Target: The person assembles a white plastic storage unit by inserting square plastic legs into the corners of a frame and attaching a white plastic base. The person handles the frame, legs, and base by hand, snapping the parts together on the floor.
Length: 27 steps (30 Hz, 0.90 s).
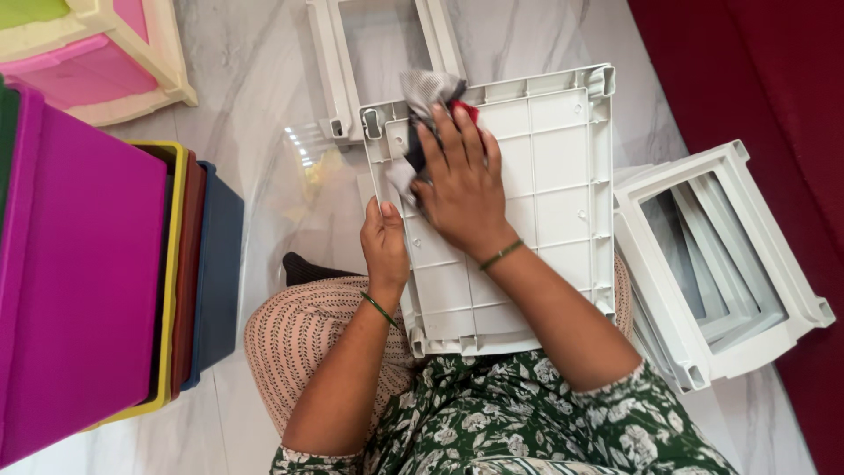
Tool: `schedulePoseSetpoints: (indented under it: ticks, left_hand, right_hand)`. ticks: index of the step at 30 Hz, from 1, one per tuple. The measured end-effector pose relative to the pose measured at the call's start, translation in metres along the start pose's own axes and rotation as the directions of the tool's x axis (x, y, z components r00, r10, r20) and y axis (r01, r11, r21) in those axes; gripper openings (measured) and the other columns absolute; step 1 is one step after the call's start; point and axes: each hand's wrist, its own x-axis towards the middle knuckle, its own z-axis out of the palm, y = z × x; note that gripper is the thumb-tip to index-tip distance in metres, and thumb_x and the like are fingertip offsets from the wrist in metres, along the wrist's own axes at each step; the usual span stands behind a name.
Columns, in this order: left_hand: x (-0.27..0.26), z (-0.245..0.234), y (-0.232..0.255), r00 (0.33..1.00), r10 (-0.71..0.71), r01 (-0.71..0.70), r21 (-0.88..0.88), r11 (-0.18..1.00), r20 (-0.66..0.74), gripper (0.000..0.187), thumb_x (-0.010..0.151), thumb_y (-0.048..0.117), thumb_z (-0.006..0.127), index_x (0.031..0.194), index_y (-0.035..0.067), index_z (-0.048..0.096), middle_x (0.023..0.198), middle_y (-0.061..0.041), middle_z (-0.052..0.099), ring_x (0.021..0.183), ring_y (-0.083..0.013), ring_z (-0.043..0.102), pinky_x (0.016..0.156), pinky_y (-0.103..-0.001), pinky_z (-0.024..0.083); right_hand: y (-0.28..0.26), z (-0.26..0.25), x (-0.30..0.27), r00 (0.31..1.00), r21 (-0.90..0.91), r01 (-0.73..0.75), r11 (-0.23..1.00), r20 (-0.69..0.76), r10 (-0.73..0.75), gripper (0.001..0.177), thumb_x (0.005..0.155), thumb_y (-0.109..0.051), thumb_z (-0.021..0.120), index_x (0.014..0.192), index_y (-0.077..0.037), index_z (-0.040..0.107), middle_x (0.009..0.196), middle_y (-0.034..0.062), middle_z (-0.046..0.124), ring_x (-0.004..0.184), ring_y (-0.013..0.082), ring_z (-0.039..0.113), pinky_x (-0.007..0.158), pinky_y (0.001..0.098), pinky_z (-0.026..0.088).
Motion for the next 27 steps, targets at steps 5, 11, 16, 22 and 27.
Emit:
schedulePoseSetpoints:
  ticks: [5, 11, 16, 22, 27]
  left_hand:
    - [0.0, -0.001, 0.0, 0.999, 0.031, -0.032, -0.041, 0.999, -0.007, 0.045, 0.115, 0.04, 0.042, 0.088, 0.005, 0.045, 0.075, 0.003, 0.041, 0.071, -0.0065, 0.037, 0.062, -0.026, 0.036]
    - [-0.001, 0.008, 0.004, 0.999, -0.017, 0.016, -0.021, 1.0, -0.039, 0.038, 0.11, 0.033, 0.051, 0.085, 0.005, 0.048, 0.064, 0.006, 0.038, 0.061, -0.0042, 0.033, 0.052, -0.026, 0.03]
    - [-0.001, 0.008, 0.006, 0.997, -0.046, 0.048, 0.018, 0.999, -0.06, 0.04, 0.11, 0.031, 0.053, 0.082, 0.004, 0.045, 0.064, 0.005, 0.036, 0.062, -0.0045, 0.032, 0.052, -0.026, 0.03]
    - [0.001, 0.01, 0.008, 0.998, -0.048, 0.05, 0.024, 0.998, -0.048, 0.036, 0.111, 0.028, 0.05, 0.084, 0.004, 0.048, 0.066, 0.004, 0.039, 0.064, -0.0054, 0.035, 0.055, -0.027, 0.034]
    - [0.004, 0.005, 0.01, 0.995, -0.053, 0.058, 0.051, 0.997, -0.085, 0.032, 0.111, 0.024, 0.047, 0.087, 0.003, 0.049, 0.067, 0.002, 0.042, 0.063, -0.0063, 0.036, 0.056, -0.027, 0.036]
  right_hand:
    - [0.005, -0.004, 0.036, 0.991, -0.063, 0.033, 0.997, -0.124, -0.041, 0.051, 0.094, -0.038, 0.074, 0.138, -0.016, 0.058, 0.139, 0.0081, 0.053, 0.135, 0.0305, 0.043, 0.117, 0.0566, 0.021]
    - [0.017, -0.01, 0.032, 0.964, -0.059, 0.032, 0.998, -0.263, -0.046, 0.031, 0.096, -0.021, 0.074, 0.125, -0.015, 0.065, 0.128, 0.0057, 0.06, 0.125, 0.0299, 0.049, 0.111, 0.0502, 0.032]
    - [0.029, -0.012, 0.029, 0.953, 0.031, -0.04, 0.999, -0.299, 0.048, 0.03, 0.095, -0.001, 0.069, 0.124, -0.009, 0.064, 0.13, 0.0093, 0.058, 0.125, 0.0302, 0.054, 0.109, 0.0449, 0.041]
    - [0.051, -0.019, 0.018, 0.95, -0.056, -0.075, 0.996, -0.309, 0.054, 0.036, 0.088, 0.005, 0.066, 0.122, -0.006, 0.065, 0.129, 0.0095, 0.062, 0.12, 0.0326, 0.054, 0.103, 0.0455, 0.042]
    - [0.085, -0.041, 0.013, 0.855, 0.046, -0.119, 0.992, -0.503, 0.126, 0.051, 0.081, 0.017, 0.051, 0.126, -0.004, 0.059, 0.131, 0.0121, 0.057, 0.128, 0.0352, 0.052, 0.111, 0.0484, 0.042]
